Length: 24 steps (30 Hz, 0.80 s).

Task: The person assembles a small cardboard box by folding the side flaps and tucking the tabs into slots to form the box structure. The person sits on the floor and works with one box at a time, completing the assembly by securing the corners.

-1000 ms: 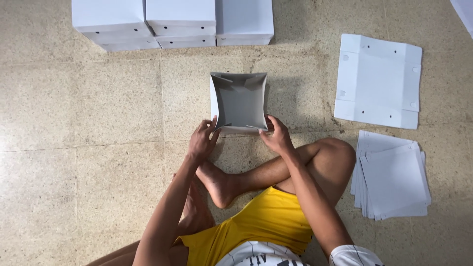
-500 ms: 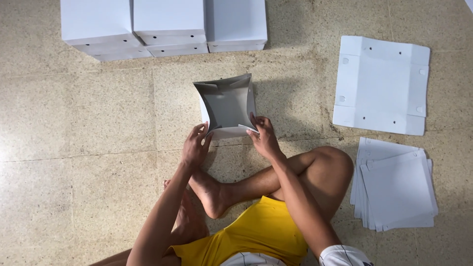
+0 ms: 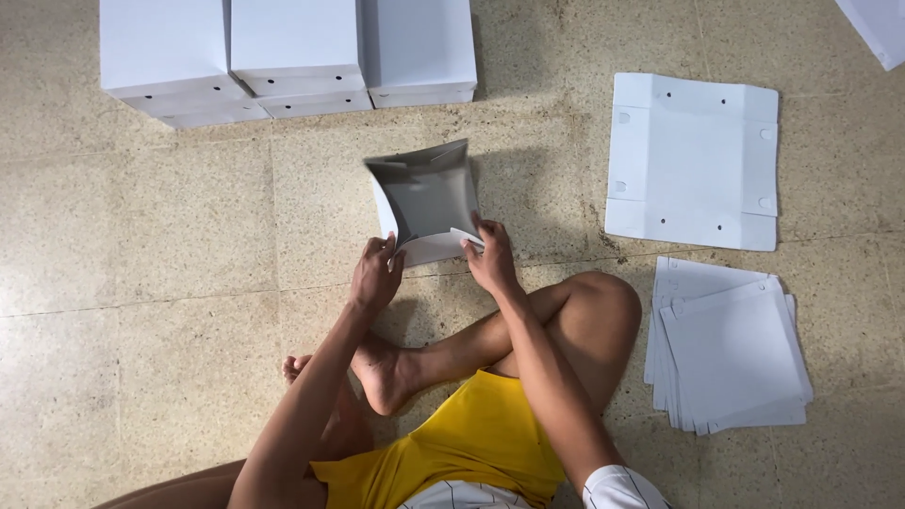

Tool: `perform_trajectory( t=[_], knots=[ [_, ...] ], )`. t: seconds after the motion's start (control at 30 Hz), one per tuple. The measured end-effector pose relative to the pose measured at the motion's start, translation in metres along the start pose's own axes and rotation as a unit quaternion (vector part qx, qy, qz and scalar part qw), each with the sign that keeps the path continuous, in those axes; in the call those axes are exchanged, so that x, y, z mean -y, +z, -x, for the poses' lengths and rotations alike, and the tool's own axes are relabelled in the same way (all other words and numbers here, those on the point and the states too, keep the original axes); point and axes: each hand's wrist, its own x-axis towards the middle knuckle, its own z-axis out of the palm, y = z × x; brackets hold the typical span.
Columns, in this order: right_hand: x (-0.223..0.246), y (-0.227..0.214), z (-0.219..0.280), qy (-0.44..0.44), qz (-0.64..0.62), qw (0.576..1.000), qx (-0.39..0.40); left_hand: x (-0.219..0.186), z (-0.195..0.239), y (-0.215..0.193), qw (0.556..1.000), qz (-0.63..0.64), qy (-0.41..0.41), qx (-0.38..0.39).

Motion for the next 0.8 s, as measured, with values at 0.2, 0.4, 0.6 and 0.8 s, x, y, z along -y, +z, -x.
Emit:
perform_trajectory(
  t=[0.2,0.4,0.6,0.8],
  knots=[
    [0.034,-0.022,-0.007,0.023,-0.035,0.998,-0.047,-0.029,-0.009,-0.027,0.992,0.128,-0.02,-0.01],
    [0.017,-0.003,-0.01,0.071,-0.049,0.995,-0.044,-0.032,-0.007,-0.027,0.998,0.057,-0.004,-0.02],
    [-0.012,0.006,-0.015,0.074,-0.029,0.993,-0.086,-0.028,-0.005,-0.026,0.994,0.105,-0.015,-0.015],
    [0.033,-0.009,-0.012,0.094,-0.085,0.988,-0.082,0.004,0.005,0.013,0.994,-0.034,0.082,-0.059]
  ],
)
